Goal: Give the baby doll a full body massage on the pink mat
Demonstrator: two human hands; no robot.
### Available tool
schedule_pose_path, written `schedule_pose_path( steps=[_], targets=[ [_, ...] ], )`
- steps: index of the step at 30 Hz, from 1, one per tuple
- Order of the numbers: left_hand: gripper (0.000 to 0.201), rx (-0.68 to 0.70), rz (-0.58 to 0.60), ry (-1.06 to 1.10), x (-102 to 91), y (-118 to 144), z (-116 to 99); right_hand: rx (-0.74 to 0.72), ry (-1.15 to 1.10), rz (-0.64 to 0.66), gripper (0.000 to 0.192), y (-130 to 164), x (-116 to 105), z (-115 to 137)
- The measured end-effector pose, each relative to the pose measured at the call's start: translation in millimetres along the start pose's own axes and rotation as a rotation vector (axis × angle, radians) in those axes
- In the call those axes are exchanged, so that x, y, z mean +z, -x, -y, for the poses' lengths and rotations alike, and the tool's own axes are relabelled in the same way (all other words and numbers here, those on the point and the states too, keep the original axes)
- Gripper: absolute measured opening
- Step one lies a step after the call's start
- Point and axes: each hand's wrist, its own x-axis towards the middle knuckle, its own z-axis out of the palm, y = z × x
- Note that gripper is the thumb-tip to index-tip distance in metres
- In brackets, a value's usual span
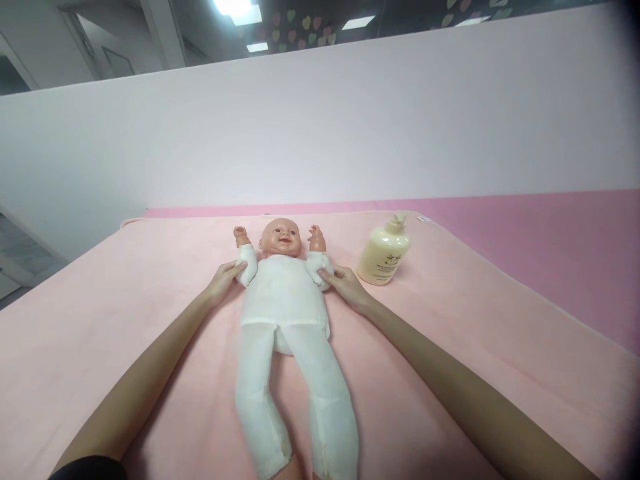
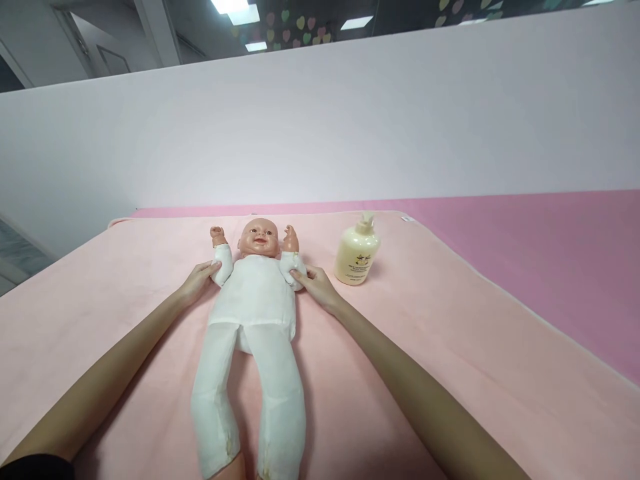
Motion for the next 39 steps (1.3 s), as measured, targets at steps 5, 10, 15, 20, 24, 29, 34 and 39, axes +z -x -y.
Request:
schedule_pose_path(
  steps=[5,10,15,20,24,29,34,39],
  targets=[
    [0.047,0.003,-0.213,-0.106,15.8,-5,7,-0.009,0.113,-0.082,0.05,-7,7,-5],
    [0.044,-0.031,-0.339,-0.277,20.2,-15,11,0.025,0.303,-0.224,0.046,-19,16,-4],
    [0.047,-0.002,-0.394,-0.411,21.6,-15,10,0.032,0.404,-0.273,0.041,-17,20,-2],
    [0.047,0.103,-0.322,-0.335,22.8,-5,9,-0.071,0.277,-0.267,0.044,1,22,-1],
    [0.039,0.181,-0.273,-0.249,26.2,4,4,-0.124,0.19,-0.23,0.037,9,22,1],
    [0.021,0.344,-0.172,-0.264,29.4,14,-2,-0.251,0.209,-0.216,0.016,9,18,-2],
    [0.033,0.405,-0.055,-0.265,26.3,16,2,-0.34,0.147,-0.139,0.017,7,12,-11],
    [0.029,0.292,0.128,-0.121,7.9,10,5,-0.323,0.151,-0.034,0.013,4,6,-15]
  ],
)
